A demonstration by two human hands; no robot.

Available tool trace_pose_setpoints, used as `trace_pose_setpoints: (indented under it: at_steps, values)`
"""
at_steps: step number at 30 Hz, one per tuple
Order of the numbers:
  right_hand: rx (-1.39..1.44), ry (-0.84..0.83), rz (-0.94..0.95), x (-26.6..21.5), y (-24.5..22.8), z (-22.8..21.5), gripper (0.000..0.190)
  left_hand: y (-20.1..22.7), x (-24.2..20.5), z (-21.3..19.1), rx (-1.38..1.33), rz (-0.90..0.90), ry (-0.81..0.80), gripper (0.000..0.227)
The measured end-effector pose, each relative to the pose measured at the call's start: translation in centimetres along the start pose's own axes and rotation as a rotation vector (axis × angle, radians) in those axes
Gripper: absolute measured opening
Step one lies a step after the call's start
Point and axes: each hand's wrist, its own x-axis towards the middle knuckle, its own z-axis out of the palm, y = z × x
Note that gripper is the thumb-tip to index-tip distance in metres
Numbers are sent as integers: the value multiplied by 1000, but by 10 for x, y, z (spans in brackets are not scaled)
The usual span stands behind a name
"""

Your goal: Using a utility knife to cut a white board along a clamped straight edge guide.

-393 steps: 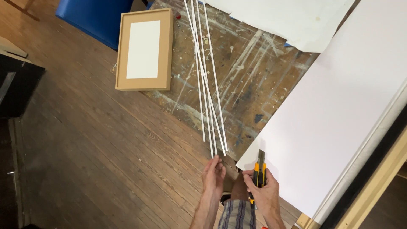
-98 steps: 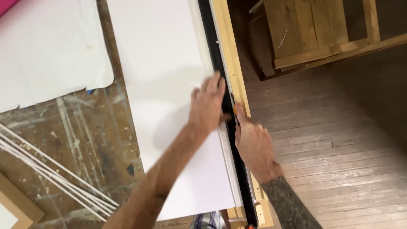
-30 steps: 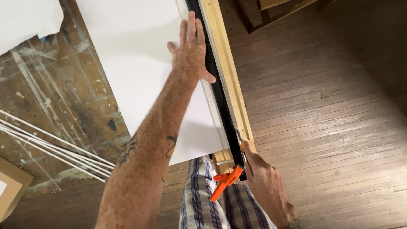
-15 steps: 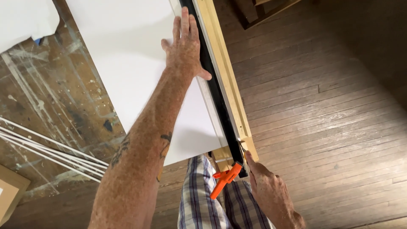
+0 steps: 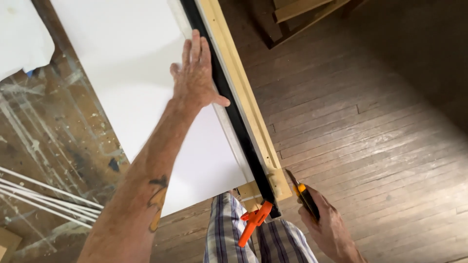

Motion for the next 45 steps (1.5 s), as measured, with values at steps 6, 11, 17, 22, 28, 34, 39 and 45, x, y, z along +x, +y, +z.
trace_pose_setpoints:
  at_steps: [6,11,17,22,28,34,39,45]
  values:
    - [63,-49,-346,50,68,31,26,2,-68,42,-220,286,417,117]
    - [-98,-11,-50,66,19,28,44,14,-202,85,-767,-302,402,67]
    - [54,-88,130,57,-20,29,72,-31,-281,183,-721,-586,630,42]
    - [98,-184,-252,63,55,23,37,32,-253,174,-703,-417,65,37]
    - [-283,-40,-408,64,33,-1,46,74,-208,201,-228,425,527,46]
    - [-313,-43,-441,63,4,-6,38,70,-195,206,-236,494,527,37]
    - [-291,-61,-212,56,-22,-14,31,69,-193,214,-211,543,556,29]
    - [-325,-100,-257,66,-23,-22,31,68,-191,198,-228,573,538,22]
